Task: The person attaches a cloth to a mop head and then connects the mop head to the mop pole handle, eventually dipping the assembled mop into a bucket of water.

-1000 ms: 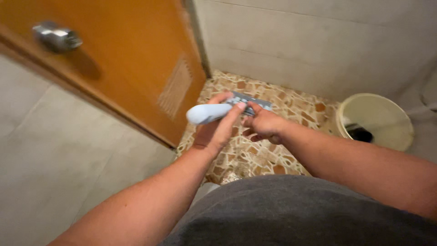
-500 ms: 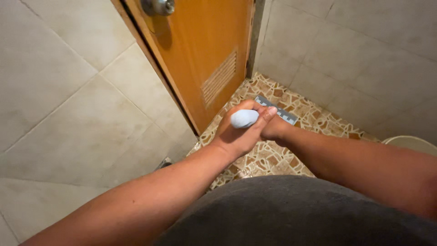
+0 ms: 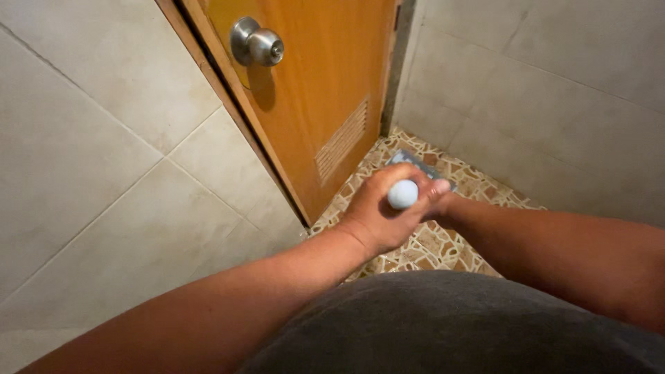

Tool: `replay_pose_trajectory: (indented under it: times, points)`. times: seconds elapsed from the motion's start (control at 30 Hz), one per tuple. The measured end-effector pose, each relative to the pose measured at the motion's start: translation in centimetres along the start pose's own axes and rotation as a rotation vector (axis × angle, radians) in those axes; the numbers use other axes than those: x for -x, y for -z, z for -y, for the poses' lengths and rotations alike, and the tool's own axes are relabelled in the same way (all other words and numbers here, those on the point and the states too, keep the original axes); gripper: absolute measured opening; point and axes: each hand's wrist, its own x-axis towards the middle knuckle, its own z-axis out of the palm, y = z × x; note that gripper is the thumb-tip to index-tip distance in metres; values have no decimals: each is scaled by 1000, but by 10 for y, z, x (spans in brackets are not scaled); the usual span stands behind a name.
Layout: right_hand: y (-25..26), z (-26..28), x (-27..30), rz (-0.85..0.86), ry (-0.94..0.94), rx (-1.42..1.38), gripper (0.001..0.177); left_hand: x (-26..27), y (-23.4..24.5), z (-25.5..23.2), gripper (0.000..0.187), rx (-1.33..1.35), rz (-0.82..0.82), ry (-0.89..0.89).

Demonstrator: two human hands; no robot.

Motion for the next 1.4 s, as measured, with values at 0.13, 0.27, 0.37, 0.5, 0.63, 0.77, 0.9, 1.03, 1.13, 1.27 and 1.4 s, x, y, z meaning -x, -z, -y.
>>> replay_pose_trajectory:
  times: [0.13, 0.27, 0.37, 0.5, 0.63, 0.77, 0.9, 1.03, 1.13, 1.27, 1.4]
  points:
    - [55, -38, -17, -62, -34, 114, 51, -30, -13, 22, 33, 160, 31, 84]
    - [74, -26, -37, -69, -192, 543, 38, -64, -18, 24, 30, 63, -132, -54]
    - [76, -5, -41, -177, -266, 436, 38, -78, -23, 24, 29, -56, -142, 278]
    - [94, 12, -43, -202, -319, 420, 30, -97, -39, 26, 32, 115, -208, 67]
    - [119, 12, -44, -137, -359, 516, 27, -121, -46, 23, 36, 3, -221, 145]
    - [105, 5, -40, -190, -423, 473, 29, -108, -45, 23, 36, 15, -128, 81]
    - [99, 20, -50, -198, -469, 396, 31, -112, -40, 31, 37, 82, -179, 102]
    - [99, 42, -71, -188, -535, 257, 33, -128, -24, 33, 41, -108, -240, 177]
    - [88, 56, -69, -191, -500, 456, 36, -115, -13, 33, 40, -83, -213, 206]
    - [62, 75, -60, -269, -660, 485, 39, -105, -9, 36, 40, -131, -225, 203]
    - [64, 70, -27, -339, -906, 611, 37, -97, -32, 44, 35, 69, -93, 235]
